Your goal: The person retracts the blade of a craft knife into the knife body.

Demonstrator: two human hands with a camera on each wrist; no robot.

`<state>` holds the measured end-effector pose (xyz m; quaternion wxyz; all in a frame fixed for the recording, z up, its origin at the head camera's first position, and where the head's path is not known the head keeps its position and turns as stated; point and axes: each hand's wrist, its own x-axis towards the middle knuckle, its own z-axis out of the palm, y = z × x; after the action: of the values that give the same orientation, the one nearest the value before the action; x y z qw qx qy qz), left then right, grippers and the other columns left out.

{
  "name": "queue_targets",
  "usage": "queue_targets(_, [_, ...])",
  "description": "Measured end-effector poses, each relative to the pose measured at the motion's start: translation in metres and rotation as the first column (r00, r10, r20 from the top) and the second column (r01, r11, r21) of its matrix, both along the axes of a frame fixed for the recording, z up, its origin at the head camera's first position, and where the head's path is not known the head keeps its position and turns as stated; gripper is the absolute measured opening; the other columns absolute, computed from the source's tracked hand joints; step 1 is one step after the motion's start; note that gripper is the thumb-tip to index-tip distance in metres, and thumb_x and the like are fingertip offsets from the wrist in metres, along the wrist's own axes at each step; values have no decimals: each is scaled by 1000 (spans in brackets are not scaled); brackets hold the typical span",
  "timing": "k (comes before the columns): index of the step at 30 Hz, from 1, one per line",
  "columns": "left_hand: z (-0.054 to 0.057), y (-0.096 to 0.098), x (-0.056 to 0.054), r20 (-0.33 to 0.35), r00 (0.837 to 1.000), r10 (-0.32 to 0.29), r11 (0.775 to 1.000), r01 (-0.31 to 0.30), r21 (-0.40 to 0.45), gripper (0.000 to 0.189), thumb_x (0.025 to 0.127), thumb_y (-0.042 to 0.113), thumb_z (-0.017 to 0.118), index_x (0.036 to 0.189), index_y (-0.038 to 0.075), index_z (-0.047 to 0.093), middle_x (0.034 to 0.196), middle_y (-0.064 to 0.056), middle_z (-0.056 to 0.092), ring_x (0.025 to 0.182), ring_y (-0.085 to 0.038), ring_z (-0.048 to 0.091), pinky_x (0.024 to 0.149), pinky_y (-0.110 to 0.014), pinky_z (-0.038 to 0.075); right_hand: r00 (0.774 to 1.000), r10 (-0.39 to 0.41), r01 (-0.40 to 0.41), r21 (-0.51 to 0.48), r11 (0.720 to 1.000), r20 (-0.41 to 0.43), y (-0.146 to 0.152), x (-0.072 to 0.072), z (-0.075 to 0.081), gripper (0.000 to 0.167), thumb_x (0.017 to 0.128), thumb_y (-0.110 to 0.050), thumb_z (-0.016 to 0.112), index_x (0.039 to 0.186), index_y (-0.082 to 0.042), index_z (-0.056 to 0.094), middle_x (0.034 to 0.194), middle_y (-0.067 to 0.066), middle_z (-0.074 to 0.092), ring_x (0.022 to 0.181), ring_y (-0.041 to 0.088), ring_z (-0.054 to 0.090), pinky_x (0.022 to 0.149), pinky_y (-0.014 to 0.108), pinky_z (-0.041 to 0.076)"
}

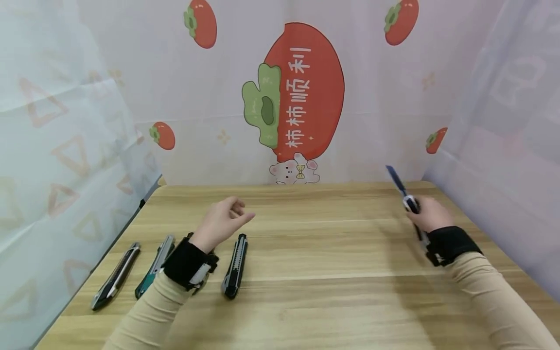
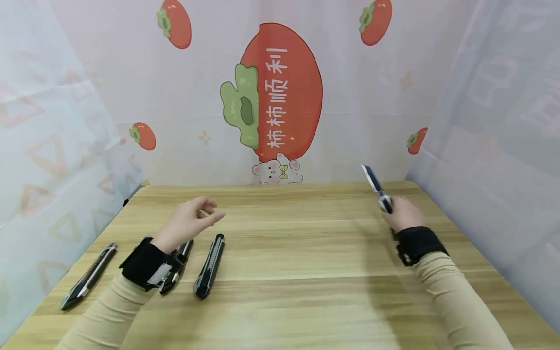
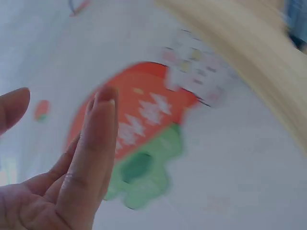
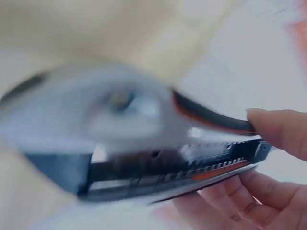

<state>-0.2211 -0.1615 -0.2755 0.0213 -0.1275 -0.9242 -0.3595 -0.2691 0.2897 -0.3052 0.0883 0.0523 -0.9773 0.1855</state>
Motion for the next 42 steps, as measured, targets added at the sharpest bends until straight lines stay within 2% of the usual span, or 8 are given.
queue_targets(5, [5, 49, 17, -88, 988, -130, 970, 145, 196, 41, 78, 28, 62, 112, 9, 48, 99, -6, 59, 87, -17, 58, 73, -28, 49, 981, 128, -160, -240, 957, -146, -80, 13, 12, 38, 78, -14, 61, 107, 6, 48, 93, 21, 54, 79, 29, 54, 64, 35, 45])
queue_targets(11, [-12, 92, 31, 48, 957, -284, 934, 266, 239, 67, 75, 39, 62, 129, 16, 29, 120, -6, 48, 108, -23, 49, 87, -39, 42, 909, 240, -380, -440, 814, -340, -155, 44, 8, 38, 73, -21, 67, 100, -4, 47, 84, 7, 52, 73, 16, 48, 62, 28, 45])
queue_targets(12, [-14, 96, 32, 61, 952, -300, 931, 279, 237, 69, 75, 39, 61, 130, 17, 27, 122, -6, 47, 109, -23, 48, 87, -39, 42, 883, 269, -438, -465, 769, -385, -158, 36, -9, 39, 74, -24, 66, 101, -5, 46, 86, 6, 53, 75, 14, 48, 62, 27, 45])
queue_targets(17, [-18, 106, 33, 45, 921, -387, 897, 365, 250, 58, 77, 30, 62, 125, 17, 33, 115, -4, 52, 101, -20, 54, 76, -29, 48, 849, 302, -514, -539, 668, -435, -180, 56, -2, 39, 74, -22, 67, 101, -8, 44, 89, 4, 50, 75, 14, 47, 51, 25, 49])
queue_targets(22, [-14, 104, 35, -8, 906, -423, 873, 410, 264, 42, 78, 16, 61, 115, 13, 42, 100, -5, 58, 87, -16, 58, 68, -18, 47, 877, 276, -465, -552, 692, -393, -191, 78, 26, 37, 72, -9, 67, 100, -4, 45, 87, 6, 51, 74, 15, 48, 51, 26, 49])
queue_targets(30, [-16, 102, 39, -85, 890, -448, 849, 454, 271, 26, 79, 6, 58, 104, 6, 53, 92, -6, 61, 83, -13, 58, 70, -18, 47, 873, 333, -485, -583, 652, -355, -195, 83, 35, 24, 77, -8, 62, 96, -6, 48, 83, 4, 51, 72, 11, 49, 54, 24, 46])
queue_targets(35, [-15, 102, 44, -119, 886, -448, 839, 463, 286, 21, 77, 3, 60, 97, 4, 54, 88, -6, 60, 77, -10, 59, 67, -17, 48, 818, 480, -543, -699, 465, -317, -197, 83, 36, 15, 88, -12, 47, 99, -2, 44, 84, 7, 50, 74, 14, 50, 64, 25, 43])
queue_targets(42, [-11, 103, 57, -129, 866, -482, 823, 499, 273, 19, 76, 2, 61, 94, 0, 55, 88, -11, 61, 69, -8, 60, 60, -14, 48, 739, 635, -438, -876, 201, -224, -204, 93, 36, 33, 95, -26, 26, 90, -3, 50, 86, 5, 54, 83, 19, 50, 78, 29, 40])
